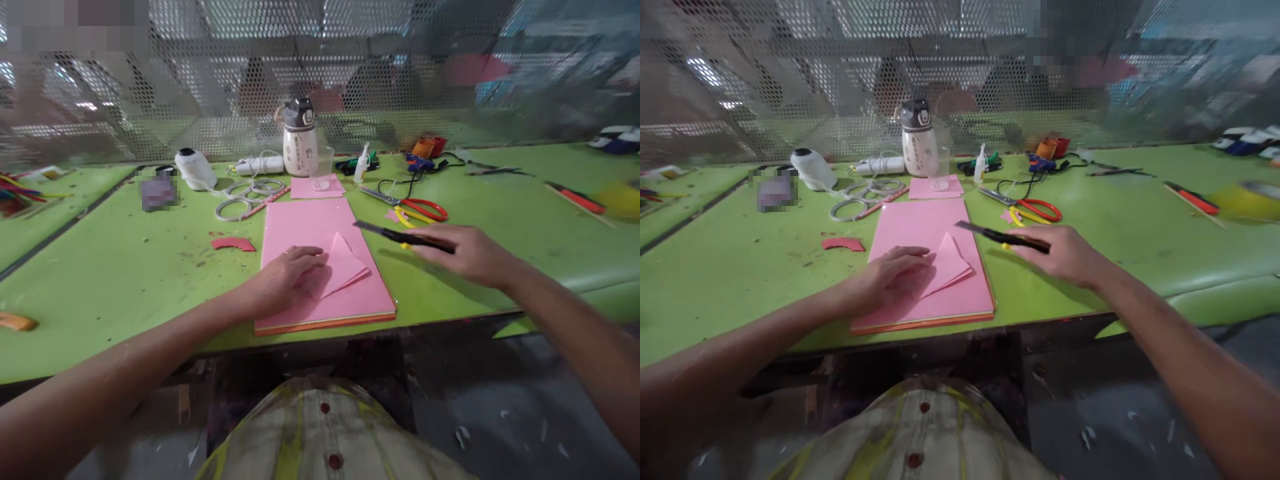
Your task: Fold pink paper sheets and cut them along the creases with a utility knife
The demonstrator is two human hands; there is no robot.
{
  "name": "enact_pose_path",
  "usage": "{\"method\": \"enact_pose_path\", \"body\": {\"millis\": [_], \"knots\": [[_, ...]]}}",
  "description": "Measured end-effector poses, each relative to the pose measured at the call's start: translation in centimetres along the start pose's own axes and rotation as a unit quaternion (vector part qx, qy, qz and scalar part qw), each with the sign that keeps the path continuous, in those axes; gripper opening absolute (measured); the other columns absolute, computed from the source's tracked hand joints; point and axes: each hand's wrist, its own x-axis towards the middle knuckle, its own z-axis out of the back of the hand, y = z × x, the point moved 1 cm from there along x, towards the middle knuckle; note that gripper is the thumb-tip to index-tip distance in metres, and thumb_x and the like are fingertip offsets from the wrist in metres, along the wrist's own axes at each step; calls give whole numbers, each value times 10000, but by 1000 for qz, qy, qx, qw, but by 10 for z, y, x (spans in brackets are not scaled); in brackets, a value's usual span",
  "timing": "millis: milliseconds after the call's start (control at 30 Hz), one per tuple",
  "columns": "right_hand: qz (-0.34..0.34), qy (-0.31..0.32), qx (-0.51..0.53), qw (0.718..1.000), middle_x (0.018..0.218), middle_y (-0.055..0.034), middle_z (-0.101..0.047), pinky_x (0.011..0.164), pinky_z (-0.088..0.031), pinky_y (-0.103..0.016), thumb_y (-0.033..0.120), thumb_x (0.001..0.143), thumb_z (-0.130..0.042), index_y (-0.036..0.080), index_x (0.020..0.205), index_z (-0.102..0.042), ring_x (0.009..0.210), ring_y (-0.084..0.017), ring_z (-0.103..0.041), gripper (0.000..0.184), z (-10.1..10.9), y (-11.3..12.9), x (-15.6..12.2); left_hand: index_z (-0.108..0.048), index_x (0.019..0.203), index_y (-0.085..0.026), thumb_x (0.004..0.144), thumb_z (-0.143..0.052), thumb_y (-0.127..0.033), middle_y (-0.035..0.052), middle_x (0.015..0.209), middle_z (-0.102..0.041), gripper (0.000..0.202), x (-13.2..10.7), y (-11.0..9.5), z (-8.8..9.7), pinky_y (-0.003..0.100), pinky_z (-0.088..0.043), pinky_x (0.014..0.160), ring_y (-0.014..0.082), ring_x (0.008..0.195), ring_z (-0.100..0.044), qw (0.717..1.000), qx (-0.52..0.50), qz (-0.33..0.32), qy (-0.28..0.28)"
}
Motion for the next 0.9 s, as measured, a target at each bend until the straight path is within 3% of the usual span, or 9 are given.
{"method": "enact_pose_path", "body": {"millis": [100,167,333,400,500,600,667,800,900], "knots": [[-50,-47,-56,996,1253,-111,-701,932,-519,-483,366,937,-545,217,1321,-649,1125,-338,-648,424,-16,-22,25,-666,1119,-143,954,-596,-365,148,1178,-693,285,4,-7,2,486,-509,1003,292,1135,-614,996,73,23,49],[-64,-70,-80,992,1278,-125,-684,958,-502,-500,296,925,-545,207,1319,-639,1144,-332,-626,414,-27,-26,38,-662,1094,-127,870,-705,-469,163,1133,-684,412,6,-12,1,507,-503,985,317,1096,-600,992,103,48,46],[-30,-104,-84,990,1192,-195,-670,1049,-375,-614,264,905,-567,140,1249,-665,1187,-375,-537,379,-37,-1,50,-625,925,-155,768,-808,-397,129,1005,-652,341,11,-21,-5,454,-532,844,302,957,-591,984,131,109,46],[5,-88,-60,994,1217,-188,-653,1078,-366,-579,281,920,-556,139,1260,-663,1204,-351,-526,383,-39,18,51,-603,873,-170,753,-809,-327,112,979,-649,286,11,-22,-8,429,-522,824,292,948,-586,985,118,123,33],[52,-20,-2,998,1191,-123,-688,1028,-454,-451,285,907,-586,193,1248,-680,1136,-276,-592,366,-46,44,57,-548,738,-194,807,-699,-203,48,841,-639,166,9,-16,-7,320,-481,730,210,823,-584,987,40,157,9],[50,26,48,997,1219,-138,-689,1019,-452,-449,281,831,-672,165,1253,-684,1155,-293,-590,438,-55,56,67,-510,678,-201,840,-624,-248,-28,627,-572,204,7,2,10,240,-360,539,130,579,-502,962,-77,262,-26],[35,40,82,995,1221,-154,-680,1003,-448,-450,255,759,-728,144,1242,-694,1124,-299,-591,497,-60,56,75,-543,684,-192,815,-658,-318,-29,618,-603,214,13,17,29,226,-343,520,120,556,-503,941,-125,309,-62],[-6,60,169,984,841,-33,-673,761,-490,-324,121,700,-670,151,1262,-684,750,-173,-591,563,-73,53,91,-610,726,-159,790,-671,-238,8,623,-667,118,53,40,59,217,-367,511,100,501,-504,908,-162,369,-119],[-29,63,245,967,659,44,-537,632,-439,-264,89,696,-598,135,1261,-673,614,-123,-507,572,-82,55,99,-633,848,-120,833,-644,-200,50,694,-693,82,105,49,54,202,-410,532,107,564,-582,903,-178,367,-132]]}}
